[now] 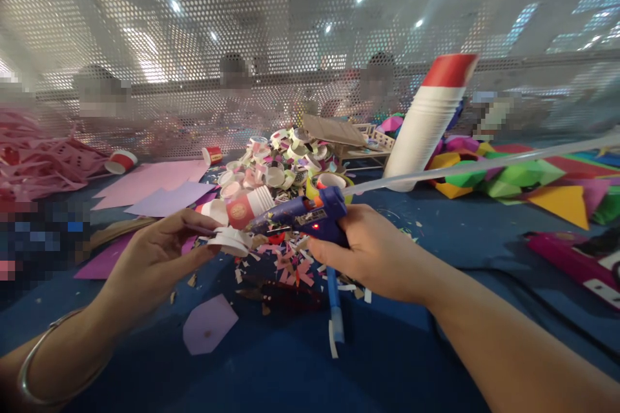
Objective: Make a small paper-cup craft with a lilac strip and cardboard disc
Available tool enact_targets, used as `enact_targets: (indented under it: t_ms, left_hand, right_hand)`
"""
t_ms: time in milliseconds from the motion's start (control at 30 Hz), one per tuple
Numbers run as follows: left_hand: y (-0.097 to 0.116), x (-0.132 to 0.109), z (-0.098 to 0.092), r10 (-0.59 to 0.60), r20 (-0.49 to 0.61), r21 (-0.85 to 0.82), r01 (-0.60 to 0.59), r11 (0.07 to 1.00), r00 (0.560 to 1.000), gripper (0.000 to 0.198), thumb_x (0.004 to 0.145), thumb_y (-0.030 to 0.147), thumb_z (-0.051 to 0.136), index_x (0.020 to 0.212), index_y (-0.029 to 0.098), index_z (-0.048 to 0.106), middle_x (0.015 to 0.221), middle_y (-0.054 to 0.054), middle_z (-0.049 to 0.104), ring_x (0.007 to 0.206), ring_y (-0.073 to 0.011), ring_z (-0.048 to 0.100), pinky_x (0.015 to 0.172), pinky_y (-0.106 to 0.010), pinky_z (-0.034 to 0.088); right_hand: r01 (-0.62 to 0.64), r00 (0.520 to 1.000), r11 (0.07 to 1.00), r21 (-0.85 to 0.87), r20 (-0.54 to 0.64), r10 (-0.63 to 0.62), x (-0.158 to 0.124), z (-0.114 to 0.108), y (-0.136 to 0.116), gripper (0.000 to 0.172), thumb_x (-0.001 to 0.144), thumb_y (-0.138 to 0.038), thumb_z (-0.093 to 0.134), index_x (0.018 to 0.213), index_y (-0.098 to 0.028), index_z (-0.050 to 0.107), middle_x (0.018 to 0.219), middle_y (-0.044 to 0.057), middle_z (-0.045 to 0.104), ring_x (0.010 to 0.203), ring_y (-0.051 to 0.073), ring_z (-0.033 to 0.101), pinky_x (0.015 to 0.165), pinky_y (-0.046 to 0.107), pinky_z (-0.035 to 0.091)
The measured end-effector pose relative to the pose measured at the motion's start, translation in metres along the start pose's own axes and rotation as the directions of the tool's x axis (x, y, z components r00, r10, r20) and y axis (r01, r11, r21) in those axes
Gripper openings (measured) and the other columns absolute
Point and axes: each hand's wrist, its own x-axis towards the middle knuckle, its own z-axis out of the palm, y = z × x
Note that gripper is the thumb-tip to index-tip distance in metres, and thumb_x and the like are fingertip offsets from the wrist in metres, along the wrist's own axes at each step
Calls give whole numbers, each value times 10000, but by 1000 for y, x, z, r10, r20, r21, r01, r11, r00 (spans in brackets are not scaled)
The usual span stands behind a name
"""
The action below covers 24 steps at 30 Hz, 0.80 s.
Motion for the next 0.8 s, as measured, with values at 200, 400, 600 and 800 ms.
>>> enact_targets:
  t_ms: [200,400,600,800]
  left_hand:
    - [5,2,1,-40,30,-93,43,995,999,200,807,315,768,956,215,679,984,-40,698,938,-204,632,870,-349,478]
    - [6,5,4,-129,96,-214,147,966,987,185,820,300,749,937,191,657,945,-47,699,898,-197,646,867,-361,485]
    - [6,6,3,-155,105,-256,178,950,982,177,820,286,748,938,197,651,940,-40,726,897,-186,671,855,-331,492]
    - [4,7,4,-163,89,-257,180,949,983,190,806,301,758,932,202,655,929,-41,724,907,-199,670,879,-356,490]
  right_hand:
    - [-2,997,999,-33,-81,-1,0,-2,-3,302,854,-447,566,657,-219,578,577,-11,564,568,169,518,505,290,430]
    - [6,999,999,35,-47,-5,0,-1,-2,273,858,-459,581,716,-230,619,577,-31,559,513,147,480,483,285,434]
    - [10,998,1000,-8,-54,-10,0,-2,-3,262,858,-444,572,740,-217,624,649,-12,601,572,156,503,530,293,455]
    - [4,999,1000,9,-33,-4,0,-3,-1,262,861,-447,574,759,-215,641,708,-1,645,656,181,562,605,309,491]
